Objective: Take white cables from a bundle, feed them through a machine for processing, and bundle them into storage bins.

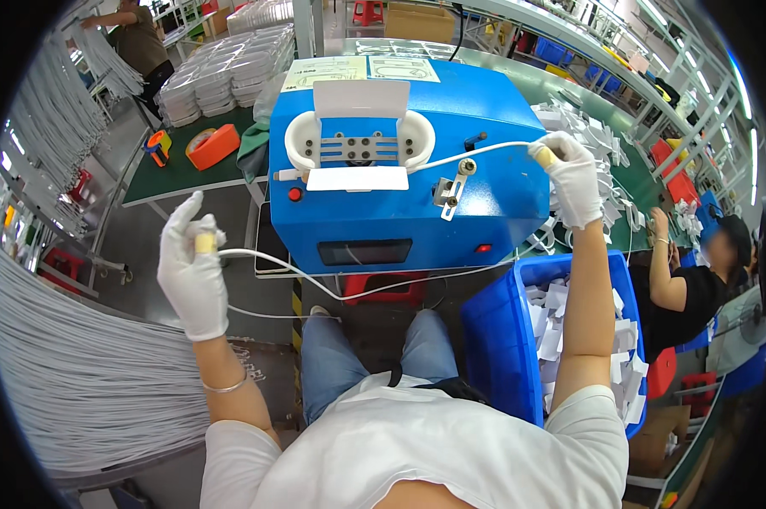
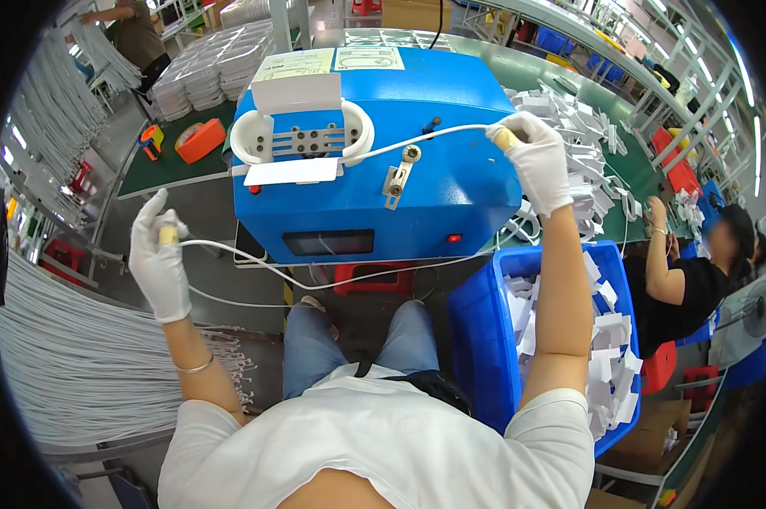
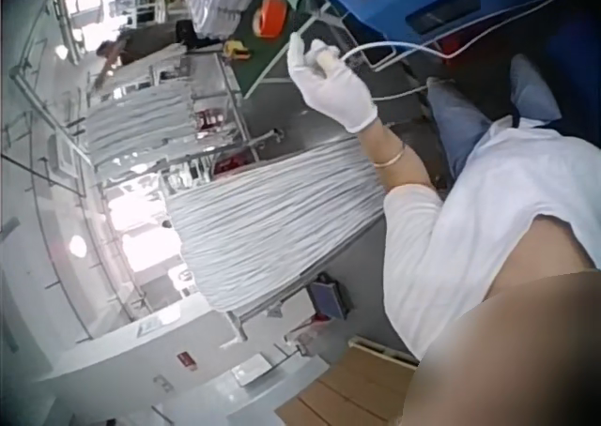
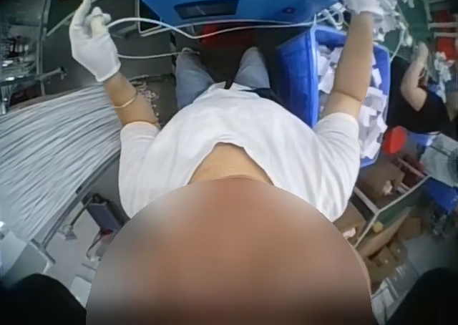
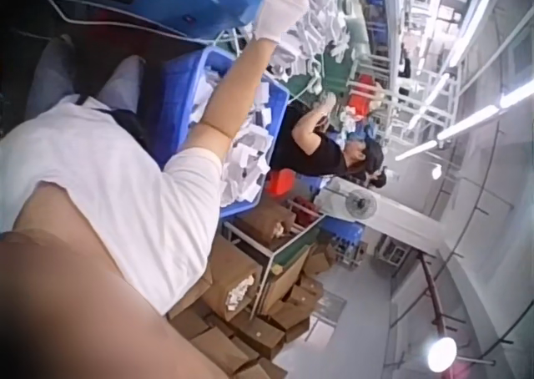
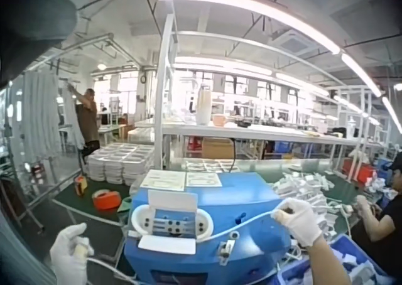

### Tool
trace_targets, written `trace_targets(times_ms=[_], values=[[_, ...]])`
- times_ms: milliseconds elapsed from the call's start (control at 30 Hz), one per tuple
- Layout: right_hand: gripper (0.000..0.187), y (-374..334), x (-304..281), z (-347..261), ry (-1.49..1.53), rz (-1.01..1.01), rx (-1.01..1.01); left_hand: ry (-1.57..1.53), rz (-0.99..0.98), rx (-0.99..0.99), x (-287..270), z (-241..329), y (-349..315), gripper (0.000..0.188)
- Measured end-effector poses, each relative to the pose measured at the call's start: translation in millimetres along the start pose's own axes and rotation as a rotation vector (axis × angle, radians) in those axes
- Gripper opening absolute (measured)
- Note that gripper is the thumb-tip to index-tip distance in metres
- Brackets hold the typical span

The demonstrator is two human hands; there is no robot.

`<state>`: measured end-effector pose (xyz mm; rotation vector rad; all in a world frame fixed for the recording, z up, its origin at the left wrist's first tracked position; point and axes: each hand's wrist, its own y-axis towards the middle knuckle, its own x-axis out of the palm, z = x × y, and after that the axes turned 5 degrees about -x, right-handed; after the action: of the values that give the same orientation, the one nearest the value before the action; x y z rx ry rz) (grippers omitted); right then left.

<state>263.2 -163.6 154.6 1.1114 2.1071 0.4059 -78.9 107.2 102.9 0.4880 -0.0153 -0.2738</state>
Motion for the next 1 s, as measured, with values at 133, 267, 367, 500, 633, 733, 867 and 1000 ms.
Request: trace_targets(times_ms=[133, 267, 367, 500, 633, 733, 867, 1000], values=[[0.007, -9, -7, -4, 0.018, 0.015, 0.039, -0.010, -0.045, -0.074, -16, 7, -8, 0.027], [0.008, -16, -13, -2, -0.005, 0.003, 0.050, -0.169, -0.393, -0.169, -34, 25, -18, 0.028], [0.009, -23, -23, 0, 0.028, 0.018, 0.127, -0.330, -0.764, -0.059, -39, 32, -25, 0.031], [0.012, -38, -37, 5, 0.059, 0.085, 0.177, -0.300, -1.144, -0.215, -18, 24, -38, 0.046], [0.013, -50, -52, 15, 0.127, 0.128, 0.292, -0.110, -1.403, -0.341, 22, 15, -57, 0.038], [0.013, -58, -61, 21, 0.076, 0.151, 0.266, -0.110, -1.505, -0.427, 56, 8, -82, 0.042], [0.013, -68, -62, 25, 0.061, 0.165, 0.284, -0.037, -1.630, -0.353, 81, -4, -110, 0.042], [0.011, -75, -53, 23, 0.020, 0.146, 0.318, -0.038, -1.628, -0.378, 94, -16, -129, 0.044]])
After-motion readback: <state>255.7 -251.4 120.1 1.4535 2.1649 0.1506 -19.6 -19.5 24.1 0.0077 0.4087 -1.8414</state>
